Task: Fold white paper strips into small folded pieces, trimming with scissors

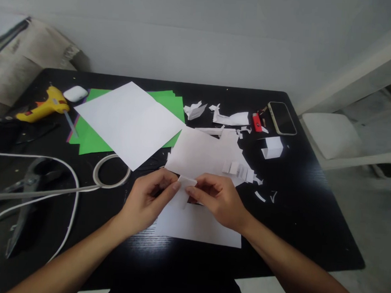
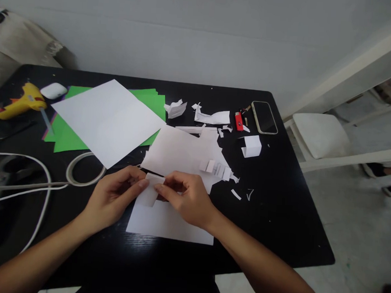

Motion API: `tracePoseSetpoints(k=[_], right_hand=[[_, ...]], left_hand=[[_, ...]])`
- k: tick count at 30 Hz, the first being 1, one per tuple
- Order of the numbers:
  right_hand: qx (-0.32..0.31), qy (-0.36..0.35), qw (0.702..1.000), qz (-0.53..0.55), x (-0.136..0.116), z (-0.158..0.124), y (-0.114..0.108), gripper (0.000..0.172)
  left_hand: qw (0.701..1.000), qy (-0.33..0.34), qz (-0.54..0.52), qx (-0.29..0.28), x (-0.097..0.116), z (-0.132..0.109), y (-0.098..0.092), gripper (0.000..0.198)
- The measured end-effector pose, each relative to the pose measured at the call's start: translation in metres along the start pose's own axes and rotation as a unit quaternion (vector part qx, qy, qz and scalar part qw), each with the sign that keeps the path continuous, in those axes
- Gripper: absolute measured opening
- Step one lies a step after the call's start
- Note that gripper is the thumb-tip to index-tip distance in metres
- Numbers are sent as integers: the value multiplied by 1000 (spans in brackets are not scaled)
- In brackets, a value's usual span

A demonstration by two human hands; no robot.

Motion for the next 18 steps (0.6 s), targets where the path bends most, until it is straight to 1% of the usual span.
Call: tracePoseSetpoints(k=[8,14,18], right_hand=[[0,-5,1000,3,2,2,-1,21],[-7,-14,999,-34,1,1,0,21],[-14,-18,998,-58,2,1,1,22]], left_hand=[[1000,-3,4,13,-2,-1,0,18],[1000,0,7,3,-3,1,1,14],[1000,-6,9,16,-4,1,1,18]])
Point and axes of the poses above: each hand's wrist, its own z-axis towards the middle knuckle, its own y-axis out of the palm, x = y × z, the point moved 6 cm from there along z, towards the middle knuckle, and after that the axes turned 1 degree about -y, right-handed, at the moved point
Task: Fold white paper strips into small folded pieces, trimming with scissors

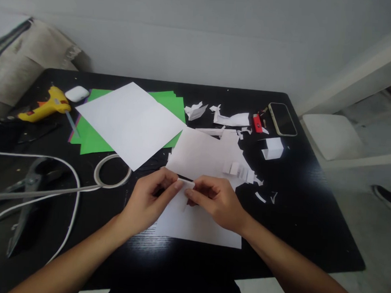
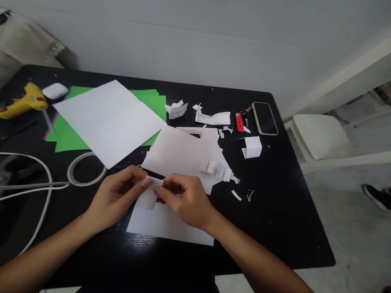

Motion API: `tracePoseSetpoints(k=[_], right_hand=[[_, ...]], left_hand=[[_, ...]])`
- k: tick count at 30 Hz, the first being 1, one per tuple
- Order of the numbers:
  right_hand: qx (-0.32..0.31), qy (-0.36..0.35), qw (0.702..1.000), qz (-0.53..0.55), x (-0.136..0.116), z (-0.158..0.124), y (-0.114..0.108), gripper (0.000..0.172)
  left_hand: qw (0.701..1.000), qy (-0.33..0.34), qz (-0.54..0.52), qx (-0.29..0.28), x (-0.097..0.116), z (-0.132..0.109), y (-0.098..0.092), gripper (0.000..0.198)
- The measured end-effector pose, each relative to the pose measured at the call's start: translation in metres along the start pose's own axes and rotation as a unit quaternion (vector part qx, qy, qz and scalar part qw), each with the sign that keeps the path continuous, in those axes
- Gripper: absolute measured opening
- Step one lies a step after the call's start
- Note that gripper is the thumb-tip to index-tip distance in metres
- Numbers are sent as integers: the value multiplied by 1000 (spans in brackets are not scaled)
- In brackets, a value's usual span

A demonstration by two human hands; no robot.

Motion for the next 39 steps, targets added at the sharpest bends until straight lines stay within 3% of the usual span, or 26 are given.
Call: tracePoseSetpoints(k=[9,16,22,27,32,39], right_hand=[[-15,8,999,-35,-1,-1,2,21],[-38,4,996,-79,-3,-1,3,19],[2,-5,999,-51,-4,-1,1,19],[41,-25,998,-41,-4,2,-5,20],[12,-30,996,-86,-5,1,-2,20],[1,-45,993,-110,-11,-1,1,18]], left_hand=[[998,-45,-47,-17,-7,0,0,21],[1000,-18,-11,-5,-3,0,-1,21],[999,-46,-27,14,-6,-1,-4,21],[999,-41,-5,-4,-5,2,-1,20],[999,-16,24,-21,0,3,2,19],[999,-34,0,-16,-4,0,2,21]])
Point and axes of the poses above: each hand's wrist, its own z-axis towards the middle knuckle, its own y-axis out of the palm, x = y × z, the point moved 6 cm from there along z, towards the middle knuckle, and after that the axes turned 1 degree about -y, right-handed, at the moved point
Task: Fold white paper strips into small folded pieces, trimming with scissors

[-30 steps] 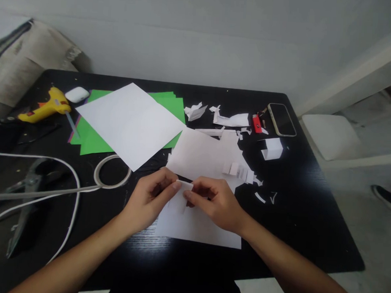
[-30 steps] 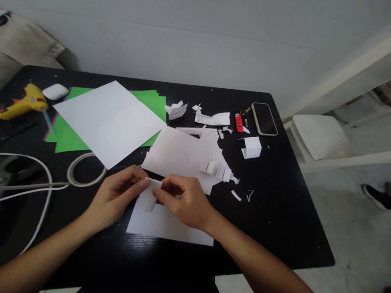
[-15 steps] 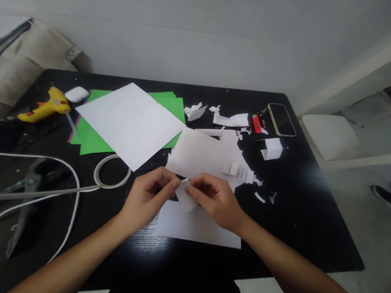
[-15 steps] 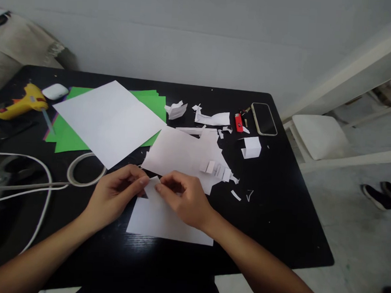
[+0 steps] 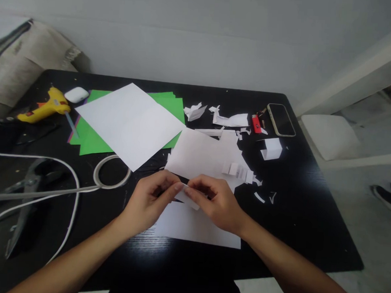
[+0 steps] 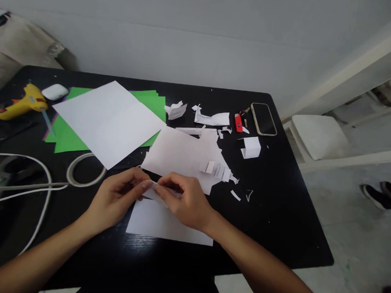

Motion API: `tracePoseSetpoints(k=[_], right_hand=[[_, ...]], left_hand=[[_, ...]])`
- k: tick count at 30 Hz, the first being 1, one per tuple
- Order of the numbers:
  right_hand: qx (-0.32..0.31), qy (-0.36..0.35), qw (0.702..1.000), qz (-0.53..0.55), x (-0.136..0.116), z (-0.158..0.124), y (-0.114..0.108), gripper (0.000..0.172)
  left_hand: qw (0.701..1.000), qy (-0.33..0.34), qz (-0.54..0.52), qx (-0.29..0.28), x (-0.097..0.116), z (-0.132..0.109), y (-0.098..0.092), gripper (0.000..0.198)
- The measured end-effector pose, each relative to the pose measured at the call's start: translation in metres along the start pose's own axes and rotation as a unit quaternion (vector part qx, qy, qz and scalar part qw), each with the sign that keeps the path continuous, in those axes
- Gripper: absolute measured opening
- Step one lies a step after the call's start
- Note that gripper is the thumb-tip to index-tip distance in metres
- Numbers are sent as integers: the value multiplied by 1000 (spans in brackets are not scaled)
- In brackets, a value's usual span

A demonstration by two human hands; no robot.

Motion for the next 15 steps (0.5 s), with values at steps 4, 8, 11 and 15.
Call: tracePoseSetpoints(k=[4,8,11,15], right_hand=[[3,-1,1000,2,1,1,-1,19],[-1,0,1000,3,2,1,-1,20],[-3,-5,1000,6,2,1,0,19],[-3,-5,1000,10,3,1,1,17]], left_hand=[[999,-20,-32,2,-2,2,3,18],[999,-33,-44,4,-4,2,5,17],[999,-32,-34,9,-4,2,4,16],[998,-32,-41,19,-4,3,3,17]])
Point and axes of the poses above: each hand's wrist, its own z-axis towards the middle knuckle, its own y-axis out of the palm, x = y × z, the point moved 6 cm from there along z, towards the middle knuckle, and after that the axes turned 1 degree about -y, right-handed, at the moved point
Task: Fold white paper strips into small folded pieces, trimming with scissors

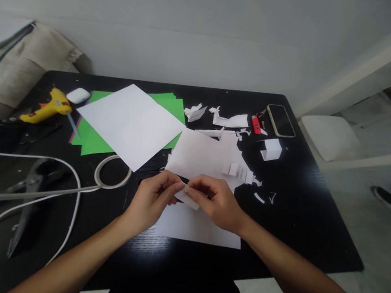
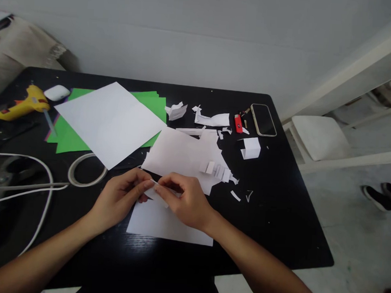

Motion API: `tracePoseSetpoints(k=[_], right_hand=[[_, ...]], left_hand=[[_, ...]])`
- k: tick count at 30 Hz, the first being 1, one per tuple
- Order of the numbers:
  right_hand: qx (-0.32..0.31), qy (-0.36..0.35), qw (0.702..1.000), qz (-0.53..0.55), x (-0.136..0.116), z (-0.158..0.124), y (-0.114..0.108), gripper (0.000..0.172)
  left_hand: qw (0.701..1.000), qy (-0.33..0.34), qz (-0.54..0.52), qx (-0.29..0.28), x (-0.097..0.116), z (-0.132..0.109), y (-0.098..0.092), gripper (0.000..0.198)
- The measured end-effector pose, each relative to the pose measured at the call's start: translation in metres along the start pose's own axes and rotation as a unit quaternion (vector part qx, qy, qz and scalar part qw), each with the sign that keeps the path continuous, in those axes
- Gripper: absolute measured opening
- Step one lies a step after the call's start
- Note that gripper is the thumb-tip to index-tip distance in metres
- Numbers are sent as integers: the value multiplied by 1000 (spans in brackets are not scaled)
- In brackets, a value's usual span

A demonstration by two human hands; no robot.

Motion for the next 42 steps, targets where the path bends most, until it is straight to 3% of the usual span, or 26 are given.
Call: tracePoseSetpoints(k=[9,21,27,32,37,42], right_hand=[[29,16,999,15,4,1,-4,20],[11,34,993,113,3,2,-4,29],[-11,38,986,164,6,4,1,21],[-2,10,992,128,14,6,1,27],[10,-84,996,43,7,3,0,52],[14,-145,989,-5,0,2,2,22]], left_hand=[[999,18,32,-21,-2,-1,-2,18],[996,57,51,41,-1,5,-13,20],[997,57,25,41,-4,9,-14,21],[998,53,27,32,-7,8,-12,19],[998,48,20,38,-7,6,-9,16],[999,43,9,16,-9,5,-4,17]])
Point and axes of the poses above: each hand's wrist, its own z-axis towards the middle knuckle, its own y-axis out of the palm, x = y × z, the point moved 6 cm from there along z, towards the middle knuckle, and after that the axes turned 1 degree about -y, right-handed, at the moved point
